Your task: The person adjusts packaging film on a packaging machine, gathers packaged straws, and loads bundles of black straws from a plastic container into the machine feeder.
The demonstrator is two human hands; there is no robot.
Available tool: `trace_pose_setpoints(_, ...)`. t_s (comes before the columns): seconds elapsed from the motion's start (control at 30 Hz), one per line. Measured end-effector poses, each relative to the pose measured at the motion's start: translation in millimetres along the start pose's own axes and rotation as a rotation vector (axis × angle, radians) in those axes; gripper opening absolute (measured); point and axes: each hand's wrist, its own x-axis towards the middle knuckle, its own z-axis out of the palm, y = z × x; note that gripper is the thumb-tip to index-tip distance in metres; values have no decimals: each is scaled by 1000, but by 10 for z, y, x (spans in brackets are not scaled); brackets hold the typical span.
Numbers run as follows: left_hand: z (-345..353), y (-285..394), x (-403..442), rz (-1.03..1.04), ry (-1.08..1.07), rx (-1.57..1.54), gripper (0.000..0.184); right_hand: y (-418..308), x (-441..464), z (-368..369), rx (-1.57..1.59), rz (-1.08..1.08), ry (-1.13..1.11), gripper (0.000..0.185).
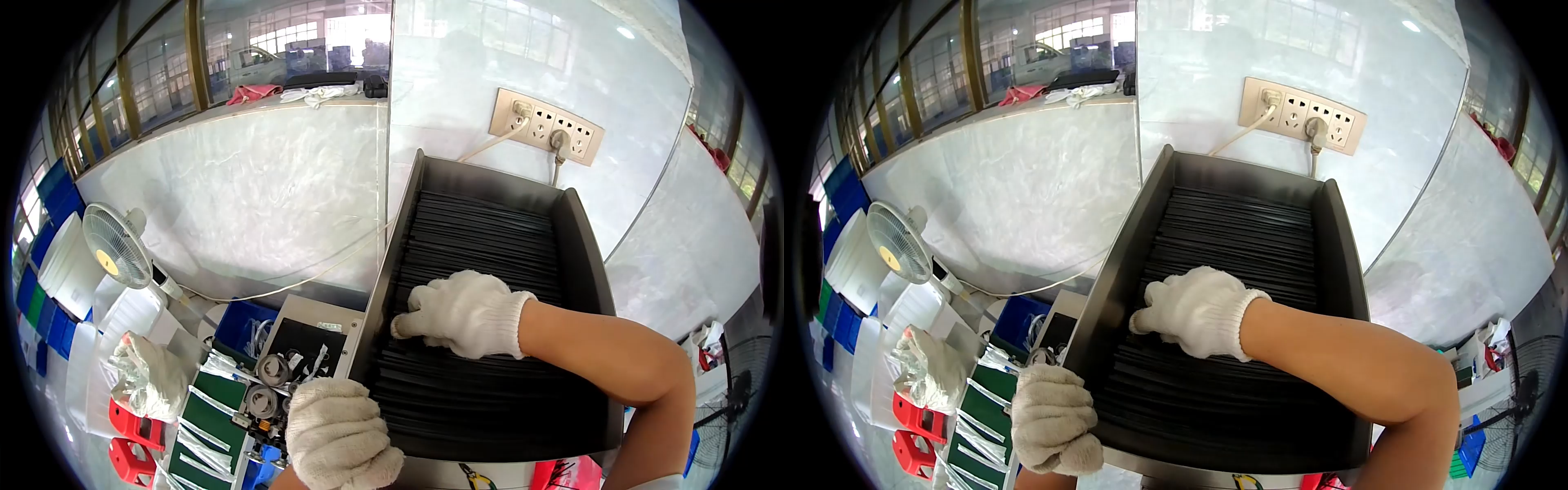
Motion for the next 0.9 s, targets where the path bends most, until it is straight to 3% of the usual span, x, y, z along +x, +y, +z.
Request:
trace_pose_setpoints(0.03, 21, 15, 4, 4, 87, 63, 26, 7, 10, 11, -21, -13, -2, 33)
trace_pose_setpoints(0.2, 30, -2, -35, 6, 88, 20, 24, -35, 17, -66, -31, -29, -18, 30)
trace_pose_setpoints(0.3, 7, -75, -31, 80, 77, 7, 25, -38, -26, -110, 51, 71, -6, 31)
trace_pose_setpoints(0.37, 16, -56, -5, 151, 54, 0, 25, 53, -61, -68, 619, -38, 44, 35)
trace_pose_setpoints(0.4, 56, 15, 35, 81, 126, 15, 25, 62, -125, -50, 675, -119, 25, 38)
trace_pose_setpoints(0.43, 79, 55, 57, 11, 198, 29, 24, 41, -100, -13, 665, -211, 29, 41)
trace_pose_setpoints(0.5, 69, 6, 29, 37, 164, 14, 23, -19, -138, -10, 548, 10, -133, 41)
trace_pose_setpoints(0.67, 47, -157, 34, 201, 29, -95, 21, -85, -121, -91, 395, 52, -162, 41)
trace_pose_setpoints(0.77, 126, -127, 52, 232, 179, -54, 20, -116, -119, -131, 354, 73, -188, 43)
trace_pose_setpoints(0.9, 98, -29, -56, 51, 208, -15, 14, -157, -119, -130, 322, 85, -207, 43)
